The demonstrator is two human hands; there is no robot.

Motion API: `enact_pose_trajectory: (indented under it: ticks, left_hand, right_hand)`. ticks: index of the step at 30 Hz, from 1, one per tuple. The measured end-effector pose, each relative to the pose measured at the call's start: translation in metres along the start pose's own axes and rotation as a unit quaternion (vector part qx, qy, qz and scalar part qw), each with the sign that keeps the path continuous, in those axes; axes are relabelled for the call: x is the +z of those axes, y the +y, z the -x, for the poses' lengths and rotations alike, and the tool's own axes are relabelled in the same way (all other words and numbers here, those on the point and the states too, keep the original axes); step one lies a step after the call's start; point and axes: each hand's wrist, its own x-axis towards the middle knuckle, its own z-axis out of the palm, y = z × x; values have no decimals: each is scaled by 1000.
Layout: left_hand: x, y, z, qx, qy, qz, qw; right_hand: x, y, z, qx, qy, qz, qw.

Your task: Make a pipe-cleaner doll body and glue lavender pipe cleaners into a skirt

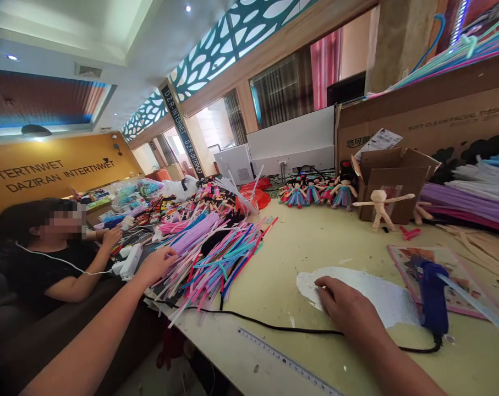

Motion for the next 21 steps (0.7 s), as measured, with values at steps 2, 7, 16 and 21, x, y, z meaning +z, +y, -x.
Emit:
enact_pose_trajectory:
  ticks: [2, 7, 16, 21]
  left_hand:
    - [4, -6, -16, -23, 20, -18, 999]
    - [20, -14, -39, -57, 28, -55, 996]
    - [53, -25, -57, -31, 37, -192, 980]
    - [31, -14, -50, -42, 16, -120, 992]
  right_hand:
    - [0, 0, 0, 6, -3, -2, 1000]
    - [-8, -11, 5, -15, 10, -8, 1000]
    - [-13, -20, 10, -26, 33, 6, 999]
    - [-9, -14, 6, -26, 25, -9, 999]
